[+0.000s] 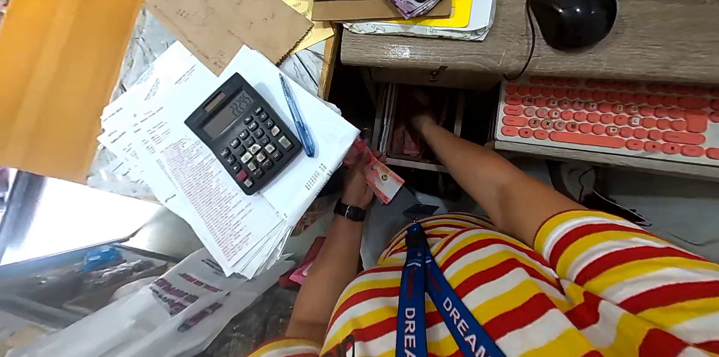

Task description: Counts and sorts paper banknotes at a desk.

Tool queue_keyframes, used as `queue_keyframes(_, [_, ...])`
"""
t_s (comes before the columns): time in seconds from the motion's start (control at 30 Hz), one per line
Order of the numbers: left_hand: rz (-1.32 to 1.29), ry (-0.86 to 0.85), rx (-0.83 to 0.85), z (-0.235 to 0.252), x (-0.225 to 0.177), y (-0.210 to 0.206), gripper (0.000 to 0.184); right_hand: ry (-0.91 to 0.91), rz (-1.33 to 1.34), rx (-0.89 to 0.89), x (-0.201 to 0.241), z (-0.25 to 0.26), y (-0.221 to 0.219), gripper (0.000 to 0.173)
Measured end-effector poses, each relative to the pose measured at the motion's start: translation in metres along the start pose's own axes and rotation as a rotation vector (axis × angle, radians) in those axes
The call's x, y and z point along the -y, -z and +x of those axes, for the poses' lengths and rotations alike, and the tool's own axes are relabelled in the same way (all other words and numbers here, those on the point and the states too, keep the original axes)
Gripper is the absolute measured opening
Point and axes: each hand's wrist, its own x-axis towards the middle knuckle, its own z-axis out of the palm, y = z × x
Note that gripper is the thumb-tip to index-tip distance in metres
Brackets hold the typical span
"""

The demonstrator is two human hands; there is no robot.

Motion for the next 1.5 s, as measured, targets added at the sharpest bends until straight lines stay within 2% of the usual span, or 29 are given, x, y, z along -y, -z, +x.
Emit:
queue_keyframes(0.13, [0.043, -0.025, 0.009, -0.001, -0.003, -0.004, 0.032, -0.086, 0.071, 0.037, 0.005, -0.011, 0.017, 0.054])
queue_keyframes(0.23, [0.133, -0.034, 0.012, 0.005, -0.006, -0.006, 0.036, -0.108, 0.134, 0.087, 0.002, -0.034, 0.048, 0.044])
queue_keyframes(0.4, [0.297, -0.048, 0.043, 0.014, -0.01, -0.029, 0.042, 0.151, 0.204, 0.14, -0.012, -0.082, 0.076, 0.017])
queue_keyframes(0.53, [0.327, -0.055, 0.169, 0.016, -0.009, -0.04, 0.045, 0.288, 0.293, 0.215, -0.006, -0.111, 0.088, 0.01])
queue_keyframes(0.6, [0.297, -0.061, 0.261, 0.006, -0.009, -0.043, 0.038, 0.318, 0.304, 0.236, -0.001, -0.119, 0.091, 0.008])
queue_keyframes(0.67, [0.264, -0.063, 0.278, -0.004, -0.007, -0.051, 0.029, 0.347, 0.284, 0.252, 0.001, -0.12, 0.088, 0.01])
queue_keyframes(0.77, [0.233, -0.083, 0.25, -0.009, -0.004, -0.058, 0.032, 0.379, 0.311, 0.253, -0.002, -0.121, 0.077, 0.019])
queue_keyframes(0.83, [0.236, -0.098, 0.245, -0.011, -0.006, -0.054, 0.025, 0.39, 0.366, 0.251, -0.005, -0.122, 0.074, 0.017])
queue_keyframes(1.0, [0.193, 0.001, 0.295, -0.014, -0.018, -0.04, 0.02, 0.322, 0.502, 0.263, -0.01, -0.127, 0.082, 0.008])
queue_keyframes(1.13, [0.115, 0.025, 0.369, -0.013, -0.016, -0.038, 0.017, 0.307, 0.511, 0.314, -0.013, -0.132, 0.084, 0.014])
queue_keyframes(1.2, [0.113, 0.029, 0.393, -0.014, -0.014, -0.04, 0.018, 0.327, 0.513, 0.278, -0.013, -0.134, 0.08, 0.014])
queue_keyframes(1.37, [0.149, 0.024, 0.323, -0.014, -0.015, -0.038, 0.017, 0.387, 0.532, 0.188, -0.016, -0.131, 0.085, 0.011])
queue_keyframes(1.5, [0.122, 0.038, 0.346, -0.017, -0.018, -0.037, 0.017, 0.361, 0.529, 0.207, -0.015, -0.134, 0.089, 0.014])
